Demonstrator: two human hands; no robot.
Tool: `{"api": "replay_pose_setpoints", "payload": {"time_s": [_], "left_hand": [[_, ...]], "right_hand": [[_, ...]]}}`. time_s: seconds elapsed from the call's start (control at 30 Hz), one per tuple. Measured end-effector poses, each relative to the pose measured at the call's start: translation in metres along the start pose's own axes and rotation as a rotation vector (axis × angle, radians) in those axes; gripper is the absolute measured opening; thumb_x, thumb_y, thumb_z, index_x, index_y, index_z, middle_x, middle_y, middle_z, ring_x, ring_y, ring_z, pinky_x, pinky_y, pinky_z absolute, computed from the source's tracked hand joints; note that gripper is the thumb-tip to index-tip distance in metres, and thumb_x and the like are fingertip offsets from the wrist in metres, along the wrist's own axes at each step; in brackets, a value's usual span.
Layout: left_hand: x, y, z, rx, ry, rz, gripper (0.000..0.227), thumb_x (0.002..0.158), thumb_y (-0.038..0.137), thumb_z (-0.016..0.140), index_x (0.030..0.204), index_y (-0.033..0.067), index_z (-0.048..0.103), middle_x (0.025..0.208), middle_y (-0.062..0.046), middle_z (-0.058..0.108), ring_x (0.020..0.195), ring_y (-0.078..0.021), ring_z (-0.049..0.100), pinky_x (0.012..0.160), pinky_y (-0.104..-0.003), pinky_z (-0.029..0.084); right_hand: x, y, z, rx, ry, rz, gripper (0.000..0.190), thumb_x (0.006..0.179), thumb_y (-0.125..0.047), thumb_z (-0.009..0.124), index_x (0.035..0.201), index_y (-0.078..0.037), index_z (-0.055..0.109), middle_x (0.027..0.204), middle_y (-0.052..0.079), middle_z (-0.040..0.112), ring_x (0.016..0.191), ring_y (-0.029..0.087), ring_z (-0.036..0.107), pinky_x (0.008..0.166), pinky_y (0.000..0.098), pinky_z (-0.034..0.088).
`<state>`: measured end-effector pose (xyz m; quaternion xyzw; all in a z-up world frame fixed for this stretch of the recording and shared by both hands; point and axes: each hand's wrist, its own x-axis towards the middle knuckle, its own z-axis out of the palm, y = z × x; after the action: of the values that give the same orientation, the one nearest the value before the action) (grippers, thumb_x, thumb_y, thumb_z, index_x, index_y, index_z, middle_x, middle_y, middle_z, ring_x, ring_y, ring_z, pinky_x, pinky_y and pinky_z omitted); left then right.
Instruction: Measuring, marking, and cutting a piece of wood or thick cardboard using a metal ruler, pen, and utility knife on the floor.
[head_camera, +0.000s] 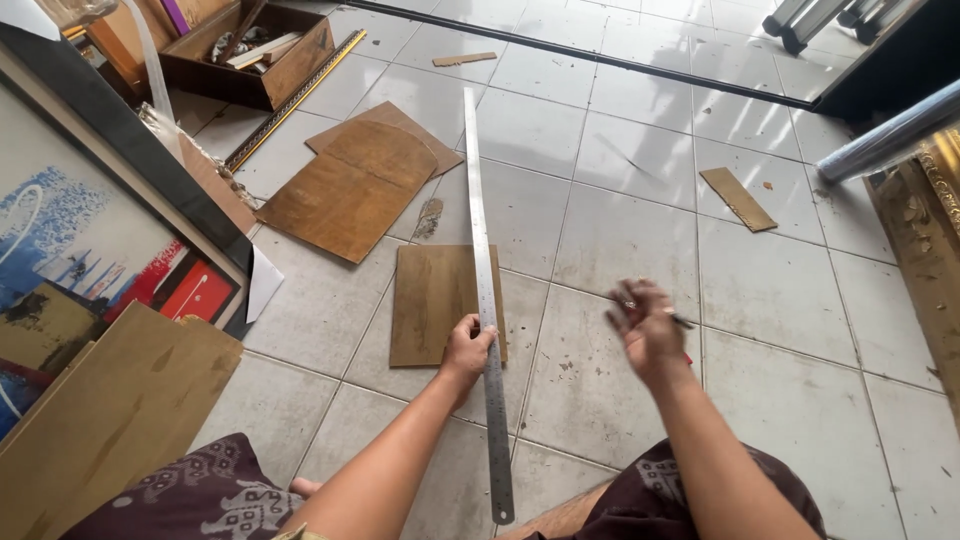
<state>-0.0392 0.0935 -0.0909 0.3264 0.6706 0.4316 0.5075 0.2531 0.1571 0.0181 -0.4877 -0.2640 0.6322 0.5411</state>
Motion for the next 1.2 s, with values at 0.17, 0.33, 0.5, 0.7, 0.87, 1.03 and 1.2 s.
{"api": "replay_pose_setpoints", "payload": {"time_s": [0.17, 0.33, 0.5, 0.7, 0.87, 1.03, 1.2], "left_hand": [[-0.006, 0.003, 0.007, 0.029, -0.012, -0.061, 0.032, 0.103, 0.034, 0.067, 0.129, 0.0208, 0.082, 0.105, -0.008, 0.086, 0.092, -0.0239, 0.081, 0.072, -0.037, 0.07], [-0.001, 0.002, -0.002, 0.117, -0.038, -0.041, 0.066, 0.102, 0.027, 0.067, 0.167, 0.0207, 0.058, 0.138, -0.016, 0.079, 0.118, -0.0332, 0.08, 0.081, -0.042, 0.074], [0.001, 0.01, -0.003, 0.314, -0.009, 0.089, 0.056, 0.1, 0.013, 0.052, 0.149, 0.0303, 0.075, 0.131, -0.002, 0.082, 0.132, -0.0321, 0.074, 0.114, -0.052, 0.062], [-0.022, 0.054, -0.008, 0.628, 0.215, 0.322, 0.033, 0.102, 0.012, 0.059, 0.126, 0.0228, 0.079, 0.111, 0.001, 0.081, 0.098, -0.0237, 0.078, 0.082, -0.044, 0.063], [0.048, 0.023, -0.041, 1.04, 0.048, 0.655, 0.044, 0.102, 0.029, 0.066, 0.146, 0.0312, 0.067, 0.16, 0.005, 0.059, 0.149, -0.0318, 0.048, 0.125, -0.058, 0.038], [0.072, -0.013, -0.051, 1.246, -0.042, 0.802, 0.07, 0.111, 0.063, 0.042, 0.172, 0.0295, 0.04, 0.184, 0.007, 0.033, 0.169, -0.0362, 0.024, 0.134, -0.065, 0.018], [0.09, -0.003, -0.048, 1.199, 0.175, 0.993, 0.033, 0.106, 0.036, 0.052, 0.138, 0.0268, 0.05, 0.136, 0.002, 0.066, 0.129, -0.0279, 0.052, 0.105, -0.049, 0.037]], "right_hand": [[-0.046, 0.075, 0.048, -0.457, -0.163, 0.129, 0.058, 0.112, -0.047, 0.067, 0.158, -0.013, 0.057, 0.149, 0.022, 0.073, 0.131, 0.045, 0.074, 0.106, 0.0657, 0.058], [-0.067, 0.13, 0.069, -1.057, -0.146, -0.09, 0.071, 0.094, -0.057, 0.087, 0.157, -0.036, 0.062, 0.141, -0.002, 0.081, 0.124, 0.028, 0.08, 0.103, 0.0488, 0.066], [-0.101, 0.14, 0.093, -1.08, -0.092, -0.302, 0.081, 0.082, -0.02, 0.091, 0.158, -0.013, 0.063, 0.118, 0.014, 0.083, 0.093, 0.035, 0.084, 0.083, 0.0513, 0.067], [-0.114, 0.153, 0.098, -1.471, 0.068, -0.363, 0.091, 0.085, -0.023, 0.083, 0.169, -0.02, 0.048, 0.119, 0.01, 0.064, 0.108, 0.03, 0.06, 0.094, 0.0489, 0.054], [-0.11, 0.143, 0.088, -1.383, 0.084, -0.36, 0.085, 0.081, -0.021, 0.09, 0.16, -0.015, 0.058, 0.122, 0.01, 0.076, 0.102, 0.028, 0.076, 0.099, 0.0512, 0.058], [-0.11, 0.143, 0.099, -1.23, 0.057, -0.466, 0.083, 0.074, -0.019, 0.086, 0.153, -0.01, 0.064, 0.121, 0.009, 0.079, 0.087, 0.024, 0.078, 0.083, 0.043, 0.064], [-0.108, 0.154, 0.097, -1.213, -0.005, -0.514, 0.086, 0.074, -0.02, 0.084, 0.157, -0.01, 0.063, 0.123, 0.007, 0.079, 0.075, 0.018, 0.073, 0.09, 0.044, 0.053]]}}
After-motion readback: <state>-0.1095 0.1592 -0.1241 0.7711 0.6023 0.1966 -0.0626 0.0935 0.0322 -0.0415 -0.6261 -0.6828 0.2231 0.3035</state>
